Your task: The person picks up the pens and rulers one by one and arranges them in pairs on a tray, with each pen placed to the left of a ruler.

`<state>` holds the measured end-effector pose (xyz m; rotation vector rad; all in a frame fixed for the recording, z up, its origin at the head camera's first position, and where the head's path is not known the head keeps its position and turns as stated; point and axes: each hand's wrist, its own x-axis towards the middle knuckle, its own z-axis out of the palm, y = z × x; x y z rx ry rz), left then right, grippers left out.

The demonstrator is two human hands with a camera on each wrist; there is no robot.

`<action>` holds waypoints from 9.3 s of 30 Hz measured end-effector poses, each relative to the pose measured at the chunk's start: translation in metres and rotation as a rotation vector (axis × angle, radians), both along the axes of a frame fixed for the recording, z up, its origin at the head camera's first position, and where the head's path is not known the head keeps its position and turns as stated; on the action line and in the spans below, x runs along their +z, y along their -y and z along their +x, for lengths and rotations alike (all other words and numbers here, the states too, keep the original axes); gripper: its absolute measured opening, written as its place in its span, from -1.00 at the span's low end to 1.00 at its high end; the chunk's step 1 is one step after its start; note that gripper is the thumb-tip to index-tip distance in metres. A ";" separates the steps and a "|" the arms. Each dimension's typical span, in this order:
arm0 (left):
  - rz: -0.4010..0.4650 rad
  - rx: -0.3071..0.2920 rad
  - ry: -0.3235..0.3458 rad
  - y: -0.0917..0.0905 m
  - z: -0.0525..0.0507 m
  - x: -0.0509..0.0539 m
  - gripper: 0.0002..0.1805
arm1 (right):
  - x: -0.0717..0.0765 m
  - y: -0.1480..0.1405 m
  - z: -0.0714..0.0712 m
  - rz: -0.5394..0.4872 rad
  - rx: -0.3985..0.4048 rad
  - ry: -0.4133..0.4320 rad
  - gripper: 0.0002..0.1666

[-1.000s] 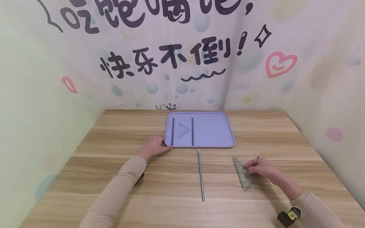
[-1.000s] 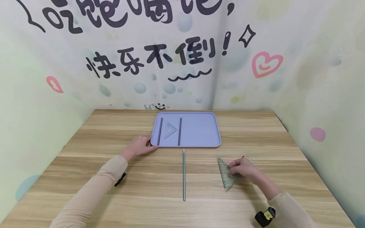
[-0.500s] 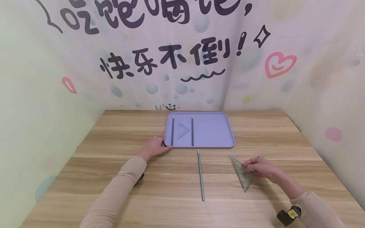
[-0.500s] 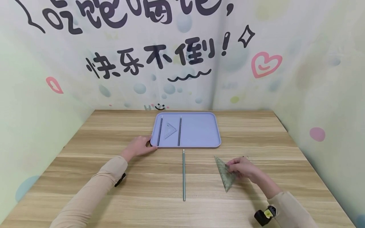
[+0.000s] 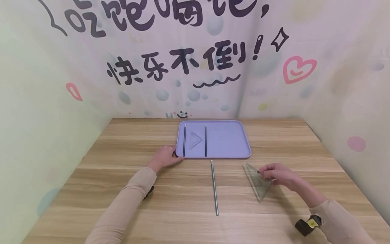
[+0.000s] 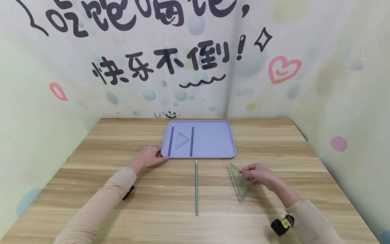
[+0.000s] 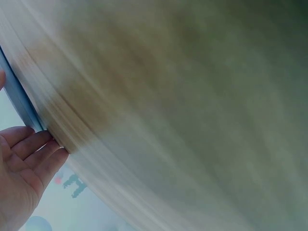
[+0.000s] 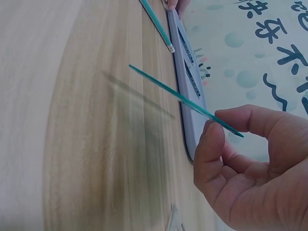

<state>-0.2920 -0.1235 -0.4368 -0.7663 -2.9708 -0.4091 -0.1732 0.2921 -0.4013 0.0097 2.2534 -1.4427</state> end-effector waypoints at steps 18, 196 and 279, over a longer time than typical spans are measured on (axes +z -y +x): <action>0.028 -0.026 -0.034 0.001 -0.001 -0.001 -0.47 | 0.008 0.009 -0.015 -0.061 -0.015 0.005 -0.64; -0.045 0.007 -0.026 0.001 -0.003 -0.003 -0.42 | -0.020 0.113 -0.144 -0.191 -0.399 -0.031 -0.58; -0.002 -0.020 -0.049 -0.001 0.002 0.003 -0.58 | -0.028 0.128 -0.154 0.150 -0.317 -0.304 -0.66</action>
